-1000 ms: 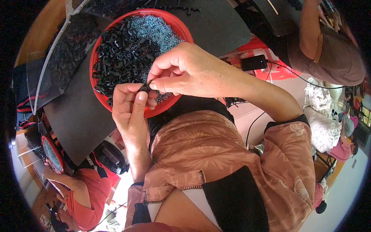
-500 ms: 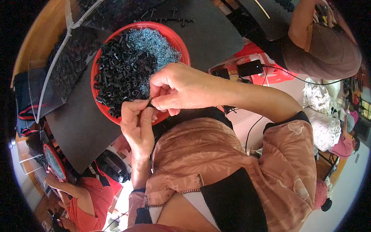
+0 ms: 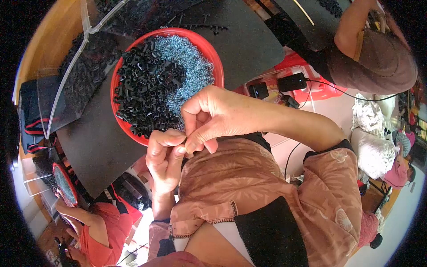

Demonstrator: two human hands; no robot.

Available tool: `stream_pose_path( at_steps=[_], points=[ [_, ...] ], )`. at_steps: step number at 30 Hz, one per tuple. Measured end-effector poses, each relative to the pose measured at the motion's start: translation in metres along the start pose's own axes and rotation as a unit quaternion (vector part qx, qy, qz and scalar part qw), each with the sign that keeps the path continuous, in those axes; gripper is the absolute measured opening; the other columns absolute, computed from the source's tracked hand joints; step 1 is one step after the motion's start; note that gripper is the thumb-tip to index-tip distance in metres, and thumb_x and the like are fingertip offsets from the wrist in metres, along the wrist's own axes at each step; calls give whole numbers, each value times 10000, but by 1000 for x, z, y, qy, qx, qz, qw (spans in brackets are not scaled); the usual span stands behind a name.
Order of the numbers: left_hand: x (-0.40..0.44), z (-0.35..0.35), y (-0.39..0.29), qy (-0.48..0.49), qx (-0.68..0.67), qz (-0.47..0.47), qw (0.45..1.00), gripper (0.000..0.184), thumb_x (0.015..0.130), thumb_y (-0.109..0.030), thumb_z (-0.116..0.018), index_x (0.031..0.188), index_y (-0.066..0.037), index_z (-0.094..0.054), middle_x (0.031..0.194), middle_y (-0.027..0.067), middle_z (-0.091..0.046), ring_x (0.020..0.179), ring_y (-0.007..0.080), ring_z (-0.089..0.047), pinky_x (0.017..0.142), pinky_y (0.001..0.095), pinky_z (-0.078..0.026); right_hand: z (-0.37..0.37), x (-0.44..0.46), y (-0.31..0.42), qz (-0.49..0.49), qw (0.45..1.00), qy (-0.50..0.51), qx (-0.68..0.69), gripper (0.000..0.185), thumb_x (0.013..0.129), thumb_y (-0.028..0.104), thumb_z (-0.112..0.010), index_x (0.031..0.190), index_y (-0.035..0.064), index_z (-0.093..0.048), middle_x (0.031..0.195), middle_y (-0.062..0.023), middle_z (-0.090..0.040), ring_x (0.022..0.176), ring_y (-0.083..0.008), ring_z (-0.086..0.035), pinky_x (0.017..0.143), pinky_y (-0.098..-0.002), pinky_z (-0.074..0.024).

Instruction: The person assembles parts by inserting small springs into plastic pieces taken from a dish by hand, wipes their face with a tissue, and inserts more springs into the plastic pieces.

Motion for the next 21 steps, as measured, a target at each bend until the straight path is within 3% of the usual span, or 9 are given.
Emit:
stream_pose_path(
  at_steps=[4,7,8,11,15,16,18,19,21],
  points=[
    [6,12,-12,4,117,-34,993,189,838,85,-677,969,-3,-572,875,139,-672,802,193,-674,709,285,-533,8,-3,-1,5,999,-34,-24,114,834,43,-752,837,-13,-653,754,-96,-692,545,-89,-611,490,-207,-463],
    [36,55,-101,-142,222,-242,934,184,920,-145,-665,986,-23,-545,843,140,-624,660,196,-619,648,312,-537,21,-7,4,15,992,-96,-81,141,861,115,-738,842,-1,-661,736,-62,-678,534,-72,-582,475,-201,-431],
    [47,81,-131,-165,134,-289,933,136,889,-29,-659,1005,13,-603,842,138,-663,705,191,-633,668,301,-541,26,-8,10,21,986,-119,-115,165,870,148,-735,841,3,-662,725,-48,-671,533,-68,-573,471,-201,-418],
    [78,129,-197,-291,435,-352,776,223,933,-48,-610,1141,22,-646,1141,157,-675,939,160,-642,861,298,-520,39,-14,17,60,973,-180,-134,164,902,157,-696,863,1,-666,708,-27,-640,526,-55,-541,465,-204,-404],
    [73,84,-156,-262,515,-305,757,113,881,-74,-692,980,-19,-696,1002,64,-698,879,142,-630,751,252,-502,60,-24,21,95,941,-260,-194,136,907,132,-683,900,-3,-683,728,-14,-638,555,-49,-544,486,-207,-410],
    [74,75,-120,-256,411,-250,839,87,856,-49,-701,942,-46,-708,955,55,-693,860,153,-636,738,267,-503,67,-26,20,99,930,-280,-217,129,906,125,-682,908,-4,-686,732,-11,-639,566,-50,-552,495,-208,-416],
    [85,45,-76,-132,517,-190,824,129,834,-40,-704,963,-35,-704,904,91,-683,851,188,-650,790,299,-500,77,-28,29,130,893,-318,-292,126,877,113,-700,939,4,-690,748,-57,-662,619,-106,-603,552,-252,-464],
    [87,33,-64,-100,520,-233,816,144,785,-49,-731,920,-31,-684,919,107,-642,866,313,-603,794,389,-486,80,-28,36,143,870,-329,-340,134,864,117,-708,940,8,-690,761,-77,-666,631,-136,-617,569,-272,-476],
    [93,23,-49,-89,556,-190,805,156,777,-74,-741,916,-21,-694,957,112,-632,922,308,-599,821,391,-473,82,-29,48,172,816,-350,-427,154,837,124,-725,942,17,-690,787,-117,-673,655,-197,-646,605,-312,-501]
  ],
)
Point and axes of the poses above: each hand's wrist, its own x-axis towards the middle knuckle, its own z-axis out of the back of the hand, y = z × x, the point moved 8 cm from there along x, towards the middle knuckle
